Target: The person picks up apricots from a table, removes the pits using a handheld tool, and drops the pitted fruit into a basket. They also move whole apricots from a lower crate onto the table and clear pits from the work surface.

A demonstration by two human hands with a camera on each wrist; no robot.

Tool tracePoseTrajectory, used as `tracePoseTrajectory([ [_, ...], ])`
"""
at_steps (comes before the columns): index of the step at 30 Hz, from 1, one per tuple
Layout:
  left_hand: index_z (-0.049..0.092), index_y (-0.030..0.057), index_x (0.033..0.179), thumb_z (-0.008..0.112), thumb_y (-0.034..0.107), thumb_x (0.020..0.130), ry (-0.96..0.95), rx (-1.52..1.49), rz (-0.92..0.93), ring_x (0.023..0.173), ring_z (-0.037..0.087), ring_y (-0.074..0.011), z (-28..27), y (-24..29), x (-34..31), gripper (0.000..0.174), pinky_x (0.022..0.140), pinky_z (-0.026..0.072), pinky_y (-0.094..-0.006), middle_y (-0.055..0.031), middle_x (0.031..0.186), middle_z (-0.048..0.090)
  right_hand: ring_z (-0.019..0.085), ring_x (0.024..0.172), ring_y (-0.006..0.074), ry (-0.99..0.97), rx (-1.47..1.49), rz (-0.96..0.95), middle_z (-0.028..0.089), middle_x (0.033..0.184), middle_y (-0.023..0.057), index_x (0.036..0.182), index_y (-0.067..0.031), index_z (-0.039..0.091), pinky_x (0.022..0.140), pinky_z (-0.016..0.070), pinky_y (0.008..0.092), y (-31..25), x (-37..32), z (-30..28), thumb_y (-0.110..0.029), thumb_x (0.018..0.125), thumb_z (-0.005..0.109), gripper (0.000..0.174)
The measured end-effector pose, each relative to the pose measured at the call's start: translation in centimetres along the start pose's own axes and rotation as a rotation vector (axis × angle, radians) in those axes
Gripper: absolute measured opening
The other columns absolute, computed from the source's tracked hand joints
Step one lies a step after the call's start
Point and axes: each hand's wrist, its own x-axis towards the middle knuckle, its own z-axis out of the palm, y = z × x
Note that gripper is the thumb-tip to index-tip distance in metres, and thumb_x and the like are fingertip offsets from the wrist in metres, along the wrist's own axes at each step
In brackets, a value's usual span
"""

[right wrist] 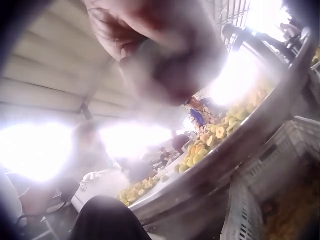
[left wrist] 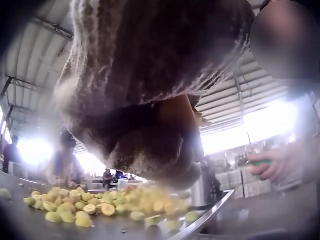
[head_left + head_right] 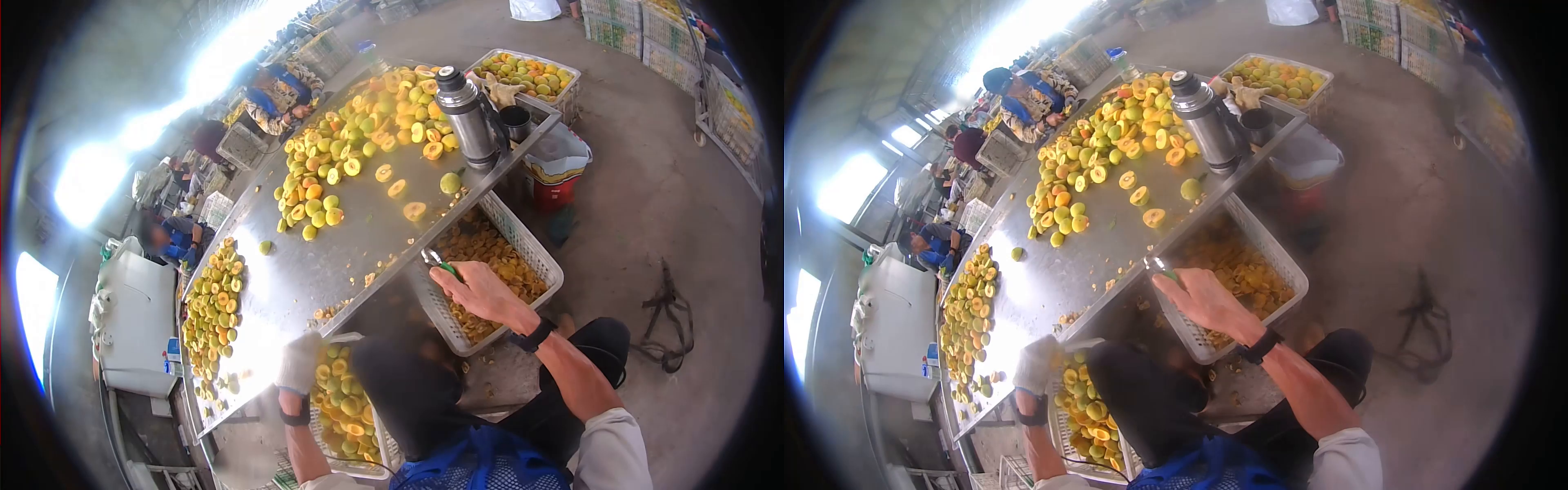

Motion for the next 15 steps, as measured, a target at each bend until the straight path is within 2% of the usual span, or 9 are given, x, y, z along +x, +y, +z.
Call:
tracePoseTrajectory([
  [1,0.077,0.0023,0.099,0.048,0.028,0.108,-0.089,0.308,0.134,0.087,0.072,-0.0338,1.5,-2.4,-0.5,0.04,0.08,0.0573,-0.0446,-0.0209,0.097,0.075,0.054,0.063,0.0271,0.001,-0.045,-0.027,0.058,0.069,0.015,0.088,0.0055,0.061,0.065,0.0465,0.0446,0.0,0.1,0.0,-0.038,0.11,0.056,0.049],
  [4,0.076,0.0052,0.109,0.057,0.03,0.101,-0.306,0.431,-0.282,0.089,0.071,-0.0403,2.0,-2.5,-1.0,0.032,0.083,0.057,-0.0455,-0.019,0.108,0.075,0.049,0.062,0.0316,0.022,-0.11,-0.049,0.055,0.07,0.0216,0.09,0.0073,0.06,0.064,0.0448,0.0458,0.1,0.3,0.2,-0.034,0.11,0.06,0.046],
  [7,0.072,0.0045,0.105,0.053,0.017,0.101,0.254,0.055,0.01,0.091,0.069,-0.0379,2.9,-3.1,1.3,0.023,0.083,0.0546,-0.0502,-0.0176,0.097,0.072,0.046,0.062,0.0334,0.023,-0.106,-0.008,0.054,0.071,0.0249,0.09,0.0078,0.06,0.063,0.0439,0.0462,0.4,0.4,0.2,-0.032,0.109,0.062,0.044],
  [8,0.072,0.0059,0.108,0.053,0.018,0.102,0.21,-0.11,-0.141,0.096,0.07,-0.035,2.9,-2.2,3.2,0.023,0.085,0.0549,-0.0461,-0.0168,0.1,0.072,0.046,0.061,0.0332,0.026,-0.112,-0.002,0.054,0.071,0.0249,0.09,0.0079,0.06,0.063,0.044,0.046,0.5,0.6,0.2,-0.031,0.109,0.063,0.043],
  [10,0.073,0.0071,0.106,0.055,0.021,0.102,0.303,-0.279,-0.148,0.094,0.07,-0.0351,2.9,0.8,7.8,0.023,0.083,0.0548,-0.0448,-0.0155,0.099,0.073,0.045,0.061,0.0327,0.039,-0.119,0.015,0.054,0.07,0.0248,0.09,0.008,0.06,0.062,0.0442,0.0455,0.9,0.8,0.1,-0.031,0.108,0.064,0.043],
  [12,0.075,0.0101,0.112,0.056,0.026,0.105,0.236,-0.359,-0.137,0.094,0.071,-0.036,3.5,1.5,13.8,0.026,0.084,0.0551,-0.0444,-0.0148,0.1,0.075,0.044,0.061,0.0338,0.046,-0.114,0.027,0.054,0.07,0.025,0.089,0.0082,0.061,0.062,0.0445,0.0453,1.1,1.1,-0.1,-0.03,0.108,0.064,0.043],
  [13,0.076,0.0072,0.115,0.056,0.029,0.106,0.274,-0.434,-0.131,0.09,0.072,-0.0285,4.6,1.7,17.4,0.03,0.083,0.056,-0.0399,-0.0149,0.101,0.077,0.043,0.061,0.0343,0.052,-0.111,0.033,0.054,0.07,0.0251,0.089,0.0083,0.061,0.062,0.0446,0.0451,1.1,1.2,-0.3,-0.03,0.108,0.064,0.043],
  [14,0.077,0.0044,0.118,0.057,0.031,0.106,0.311,-0.51,-0.126,0.086,0.073,-0.0209,5.9,1.8,21.1,0.035,0.081,0.0568,-0.0354,-0.0149,0.101,0.078,0.048,0.06,0.0397,0.062,-0.129,0.038,0.056,0.071,0.0267,0.087,0.0076,0.061,0.062,0.0455,0.0456,0.8,1.3,-0.5,-0.031,0.108,0.065,0.044],
  [15,0.076,0.005,0.12,0.057,0.032,0.107,0.327,-0.463,-0.11,0.086,0.074,-0.0202,6.6,2.0,24.7,0.036,0.081,0.057,-0.035,-0.0147,0.101,0.078,0.051,0.062,0.0416,0.07,-0.151,0.043,0.057,0.071,0.0274,0.087,0.0072,0.06,0.062,0.0459,0.0461,0.8,1.5,-0.7,-0.031,0.108,0.065,0.044],
])
